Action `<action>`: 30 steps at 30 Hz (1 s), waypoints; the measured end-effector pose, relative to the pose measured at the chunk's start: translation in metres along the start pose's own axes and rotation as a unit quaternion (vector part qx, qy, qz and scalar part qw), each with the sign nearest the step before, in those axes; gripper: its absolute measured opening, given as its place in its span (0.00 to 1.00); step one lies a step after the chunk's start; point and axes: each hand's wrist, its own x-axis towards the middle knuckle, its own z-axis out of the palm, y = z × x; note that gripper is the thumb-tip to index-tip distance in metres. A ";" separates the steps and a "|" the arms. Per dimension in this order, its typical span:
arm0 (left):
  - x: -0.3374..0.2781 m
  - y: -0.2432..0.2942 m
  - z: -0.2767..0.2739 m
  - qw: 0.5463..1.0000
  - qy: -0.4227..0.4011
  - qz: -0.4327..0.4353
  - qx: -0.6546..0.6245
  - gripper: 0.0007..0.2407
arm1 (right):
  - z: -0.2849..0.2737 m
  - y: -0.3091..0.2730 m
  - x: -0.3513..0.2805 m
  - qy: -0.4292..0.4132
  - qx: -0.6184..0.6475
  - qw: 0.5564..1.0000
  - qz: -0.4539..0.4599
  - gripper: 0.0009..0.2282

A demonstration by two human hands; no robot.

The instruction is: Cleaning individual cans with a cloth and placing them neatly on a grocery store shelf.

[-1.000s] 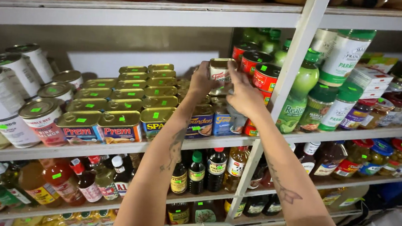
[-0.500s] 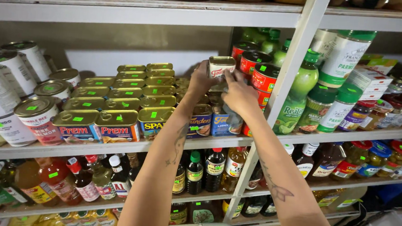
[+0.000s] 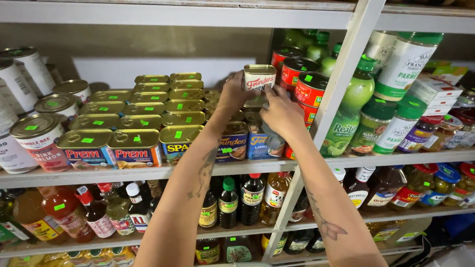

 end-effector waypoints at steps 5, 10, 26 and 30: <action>0.001 -0.009 0.004 1.000 0.003 0.022 0.016 0.38 | -0.002 -0.003 -0.008 0.007 0.011 1.000 0.012 0.28; 0.001 -0.012 0.008 0.999 0.015 0.020 0.026 0.38 | 0.005 0.004 -0.004 0.006 0.009 1.000 0.008 0.29; -0.171 0.110 -0.088 0.978 0.023 0.201 -0.048 0.23 | -0.037 0.005 -0.212 0.171 0.239 0.936 -0.192 0.06; -0.316 0.038 -0.058 0.966 -0.140 0.128 -0.174 0.15 | 0.132 0.023 -0.231 -0.001 0.205 0.960 -0.191 0.05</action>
